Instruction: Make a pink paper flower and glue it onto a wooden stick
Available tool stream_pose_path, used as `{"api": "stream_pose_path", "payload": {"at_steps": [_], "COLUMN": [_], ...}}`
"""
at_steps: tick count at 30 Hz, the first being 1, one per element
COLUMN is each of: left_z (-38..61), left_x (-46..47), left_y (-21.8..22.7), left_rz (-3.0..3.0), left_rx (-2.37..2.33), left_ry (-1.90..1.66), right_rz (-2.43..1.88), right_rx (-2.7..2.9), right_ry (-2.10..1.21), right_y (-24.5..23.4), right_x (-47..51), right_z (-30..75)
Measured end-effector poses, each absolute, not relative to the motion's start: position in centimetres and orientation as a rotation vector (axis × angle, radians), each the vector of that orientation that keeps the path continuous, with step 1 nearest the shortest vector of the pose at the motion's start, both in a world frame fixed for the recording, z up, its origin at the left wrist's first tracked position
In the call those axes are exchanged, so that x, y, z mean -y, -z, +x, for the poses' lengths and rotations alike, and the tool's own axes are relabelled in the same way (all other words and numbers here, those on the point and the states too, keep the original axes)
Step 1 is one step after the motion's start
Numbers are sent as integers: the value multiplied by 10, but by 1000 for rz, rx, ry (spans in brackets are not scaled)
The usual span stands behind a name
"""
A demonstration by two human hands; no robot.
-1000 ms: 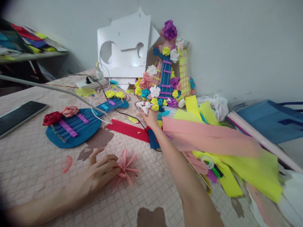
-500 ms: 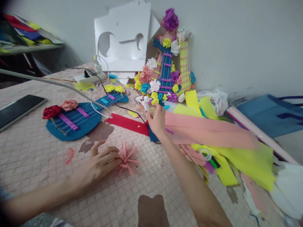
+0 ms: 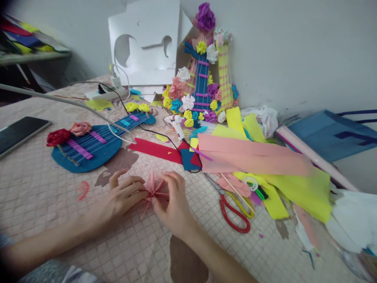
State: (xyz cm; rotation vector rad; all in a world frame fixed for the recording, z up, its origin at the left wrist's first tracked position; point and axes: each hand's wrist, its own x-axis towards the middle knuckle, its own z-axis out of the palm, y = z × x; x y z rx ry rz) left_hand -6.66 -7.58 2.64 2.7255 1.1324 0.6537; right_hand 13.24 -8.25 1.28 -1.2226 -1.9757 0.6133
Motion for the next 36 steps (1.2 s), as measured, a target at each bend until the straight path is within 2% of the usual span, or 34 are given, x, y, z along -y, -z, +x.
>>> {"api": "stream_pose_path", "payload": {"at_steps": [15, 30, 36], "left_z": [-60, -60, -59], "left_x": [70, 67, 66], "left_y": [-24, -16, -16], "left_rz": [2334, 2262, 2301], "left_rx": [-1232, -1219, -1236], "left_ry": [-778, -791, -767], "right_rz": [-1229, -1254, -1231], "right_rx": [1992, 1975, 1957], "right_ry": [-599, -635, -545], "right_y": [-8, -4, -23], "right_x": [82, 84, 83], "right_z": [129, 128, 137]}}
